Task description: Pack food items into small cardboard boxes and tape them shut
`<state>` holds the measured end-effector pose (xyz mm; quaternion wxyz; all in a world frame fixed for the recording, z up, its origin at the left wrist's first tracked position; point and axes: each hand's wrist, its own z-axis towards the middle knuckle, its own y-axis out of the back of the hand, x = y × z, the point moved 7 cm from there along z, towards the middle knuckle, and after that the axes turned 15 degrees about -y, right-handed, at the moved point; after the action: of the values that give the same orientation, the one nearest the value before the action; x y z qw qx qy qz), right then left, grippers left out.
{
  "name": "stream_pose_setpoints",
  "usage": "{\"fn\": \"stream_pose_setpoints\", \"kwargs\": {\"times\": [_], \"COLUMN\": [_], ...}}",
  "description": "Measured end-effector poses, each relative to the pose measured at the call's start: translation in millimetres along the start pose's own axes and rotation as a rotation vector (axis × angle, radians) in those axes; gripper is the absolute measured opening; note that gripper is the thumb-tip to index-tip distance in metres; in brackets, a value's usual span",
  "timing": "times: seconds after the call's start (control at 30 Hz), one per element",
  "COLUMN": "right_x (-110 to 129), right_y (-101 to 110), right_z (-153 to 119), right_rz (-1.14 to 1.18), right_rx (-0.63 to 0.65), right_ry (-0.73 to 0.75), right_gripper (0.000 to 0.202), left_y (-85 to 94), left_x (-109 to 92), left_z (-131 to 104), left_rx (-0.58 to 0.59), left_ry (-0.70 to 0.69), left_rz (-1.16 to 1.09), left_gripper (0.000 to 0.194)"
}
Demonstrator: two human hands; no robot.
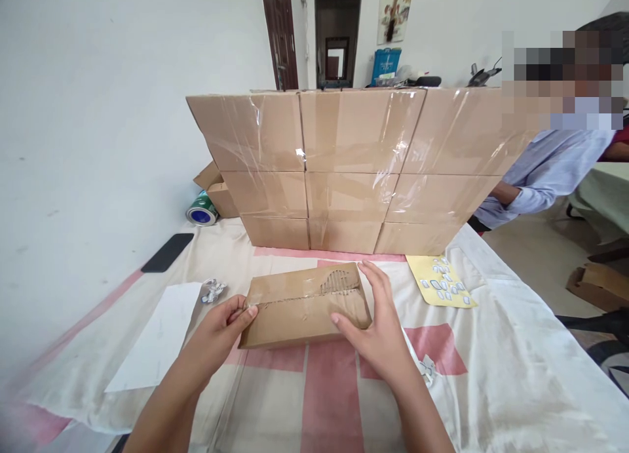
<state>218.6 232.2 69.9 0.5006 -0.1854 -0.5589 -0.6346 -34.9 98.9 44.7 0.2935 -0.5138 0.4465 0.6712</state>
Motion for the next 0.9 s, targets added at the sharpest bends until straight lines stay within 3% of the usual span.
{"fn": "stream_pose_setpoints", "kwargs": {"times": [0.1, 0.2, 0.47, 0.63, 0.73, 0.83, 0.9], "right_x": [-19.7, -24.9, -16.0, -2.3, 7.2, 7.2, 0.0], "right_y": [-15.7, -23.8, -12.9, -2.0, 6.6, 26.3, 53.8], "right_z": [-3.7, -12.2, -24.7, -48.5, -65.9, -81.5, -91.2], "right_rz": [0.149, 0.142, -0.005, 0.023, 0.051, 0.012, -0.028], "right_rx": [0.347, 0.497, 0.379, 0.263, 0.178, 0.069, -0.07], "right_ry": [-0.151, -0.173, -0.019, -0.012, 0.033, 0.04, 0.04], "right_gripper": [0.103, 0.118, 0.124, 0.094, 0.095, 0.098, 0.094], "left_y": [6.5, 11.9, 18.9, 25.4, 23.4, 21.3, 20.8], "left_x": [0.7, 4.0, 26.9, 26.4, 20.1, 23.5, 30.0], "left_z": [0.5, 0.3, -0.9, -10.3, -18.6, -22.2, -20.1], "left_rx": [0.021, 0.064, 0.011, -0.21, -0.256, -0.256, -0.27], "left_ry": [-0.002, 0.034, -0.002, 0.008, 0.015, 0.049, 0.019], "left_rz": [-0.003, 0.001, -0.05, -0.039, -0.107, -0.172, -0.18], "left_gripper": [0.056, 0.058, 0.048, 0.064, 0.079, 0.088, 0.088]}}
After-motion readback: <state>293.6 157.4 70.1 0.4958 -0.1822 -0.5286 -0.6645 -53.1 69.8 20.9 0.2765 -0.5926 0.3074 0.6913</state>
